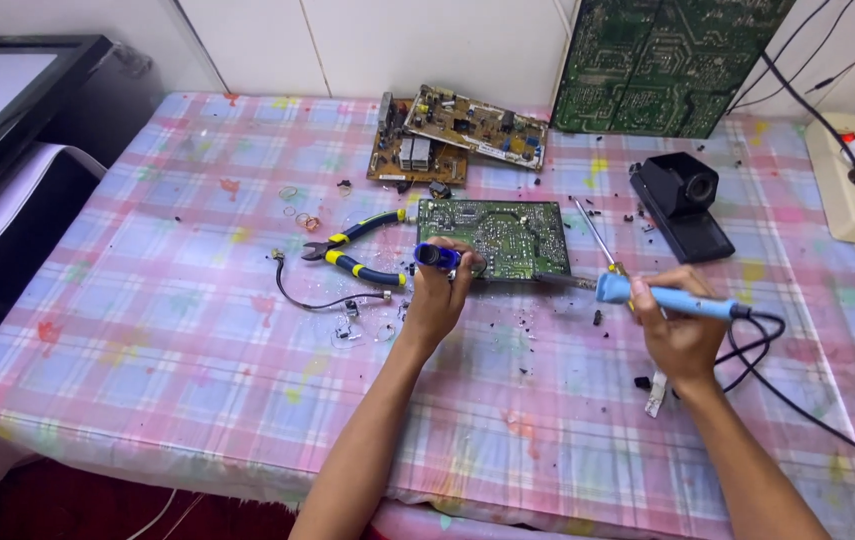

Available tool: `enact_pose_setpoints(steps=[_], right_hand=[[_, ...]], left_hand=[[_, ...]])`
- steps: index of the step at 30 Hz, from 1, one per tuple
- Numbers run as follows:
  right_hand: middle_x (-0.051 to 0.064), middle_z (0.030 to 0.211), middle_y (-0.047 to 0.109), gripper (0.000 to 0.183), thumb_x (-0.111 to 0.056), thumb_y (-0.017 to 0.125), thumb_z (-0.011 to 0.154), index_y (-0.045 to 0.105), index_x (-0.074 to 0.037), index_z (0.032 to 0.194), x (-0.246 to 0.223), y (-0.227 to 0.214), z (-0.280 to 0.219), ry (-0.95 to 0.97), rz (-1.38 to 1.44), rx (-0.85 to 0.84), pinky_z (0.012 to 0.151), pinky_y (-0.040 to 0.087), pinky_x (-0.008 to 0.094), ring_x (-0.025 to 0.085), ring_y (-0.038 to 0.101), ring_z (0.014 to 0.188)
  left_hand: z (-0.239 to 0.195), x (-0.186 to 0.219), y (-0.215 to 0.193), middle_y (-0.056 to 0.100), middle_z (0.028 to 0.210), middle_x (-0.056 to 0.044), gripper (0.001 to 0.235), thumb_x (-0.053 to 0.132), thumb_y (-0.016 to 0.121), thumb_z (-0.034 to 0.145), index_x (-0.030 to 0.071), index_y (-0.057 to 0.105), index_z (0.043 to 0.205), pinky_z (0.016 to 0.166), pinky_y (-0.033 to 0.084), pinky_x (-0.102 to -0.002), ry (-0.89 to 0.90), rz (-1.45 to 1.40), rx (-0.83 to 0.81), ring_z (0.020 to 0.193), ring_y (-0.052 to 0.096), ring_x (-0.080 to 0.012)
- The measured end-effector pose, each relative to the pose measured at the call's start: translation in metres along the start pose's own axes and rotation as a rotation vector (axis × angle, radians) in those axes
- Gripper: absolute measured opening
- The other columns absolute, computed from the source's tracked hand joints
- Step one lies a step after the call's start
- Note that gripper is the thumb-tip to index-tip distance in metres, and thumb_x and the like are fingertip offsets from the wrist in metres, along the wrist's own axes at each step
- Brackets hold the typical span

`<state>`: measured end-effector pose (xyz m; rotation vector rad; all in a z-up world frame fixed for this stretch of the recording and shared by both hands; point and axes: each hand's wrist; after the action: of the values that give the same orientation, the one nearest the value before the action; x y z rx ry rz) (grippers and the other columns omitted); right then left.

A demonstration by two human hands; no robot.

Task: The person uses a soldering iron and a desoldering pump to remove solder from a green circuit board. They repeatedly heat solder joints and use the pump to extract molten solder, working across multiple points on the board.

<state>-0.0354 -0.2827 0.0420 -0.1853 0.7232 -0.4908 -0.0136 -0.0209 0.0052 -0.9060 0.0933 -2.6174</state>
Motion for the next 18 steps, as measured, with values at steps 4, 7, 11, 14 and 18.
enact_pose_setpoints(steps=[4, 7, 11, 14, 18], right_hand=[[0.015, 0.064, 0.057, 0.020, -0.018, 0.069, 0.088, 0.062, -0.004, 0.076, 0.006, 0.007, 0.028, -0.053, -0.095, -0.091, 0.062, 0.044, 0.040, 0.036, 0.059, 0.065], [0.006, 0.062, 0.059, 0.017, -0.033, 0.071, 0.083, 0.066, -0.017, 0.080, -0.011, 0.017, 0.058, -0.081, -0.315, -0.226, 0.066, 0.046, 0.035, 0.030, 0.061, 0.065], [0.007, 0.045, 0.053, 0.012, -0.020, 0.068, 0.081, 0.063, -0.009, 0.078, -0.042, 0.030, 0.085, 0.019, -0.187, -0.396, 0.062, 0.046, 0.028, 0.025, 0.058, 0.051], [0.008, 0.045, 0.054, 0.009, -0.015, 0.065, 0.081, 0.063, -0.006, 0.079, -0.050, 0.030, 0.096, 0.147, -0.107, -0.457, 0.060, 0.047, 0.025, 0.018, 0.058, 0.045], [0.007, 0.048, 0.059, 0.011, -0.016, 0.067, 0.077, 0.067, -0.010, 0.086, -0.047, 0.027, 0.105, 0.224, -0.152, -0.573, 0.067, 0.047, 0.025, 0.020, 0.063, 0.053]], left_hand=[[0.002, 0.006, 0.001, 0.062, 0.081, -0.014, 0.019, 0.010, 0.047, 0.093, 0.001, 0.033, 0.103, 0.064, 0.050, -0.038, -0.028, -0.006, 0.010, 0.073, 0.063, -0.0293], [0.004, 0.014, -0.002, 0.064, 0.079, -0.009, 0.017, 0.015, 0.044, 0.094, 0.004, 0.034, 0.102, 0.062, 0.050, -0.035, -0.111, -0.014, 0.007, 0.069, 0.063, -0.0272], [0.003, 0.008, -0.001, 0.065, 0.079, -0.007, 0.017, 0.016, 0.044, 0.094, 0.006, 0.032, 0.102, 0.062, 0.049, -0.033, -0.160, -0.050, 0.016, 0.071, 0.064, -0.0242], [0.002, 0.001, -0.001, 0.065, 0.080, -0.007, 0.019, 0.017, 0.043, 0.094, 0.006, 0.031, 0.103, 0.062, 0.048, -0.032, -0.180, -0.064, 0.025, 0.072, 0.065, -0.0238], [0.005, 0.006, 0.000, 0.066, 0.084, -0.008, 0.020, 0.017, 0.043, 0.094, 0.007, 0.030, 0.106, 0.060, 0.047, -0.030, -0.197, -0.073, 0.069, 0.069, 0.063, -0.0235]])
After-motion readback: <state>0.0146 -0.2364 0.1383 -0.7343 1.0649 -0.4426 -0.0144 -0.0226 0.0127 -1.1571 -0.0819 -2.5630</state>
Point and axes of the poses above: each hand's wrist, its own z-axis towards the middle knuckle, its own y-axis out of the palm, x = y × z
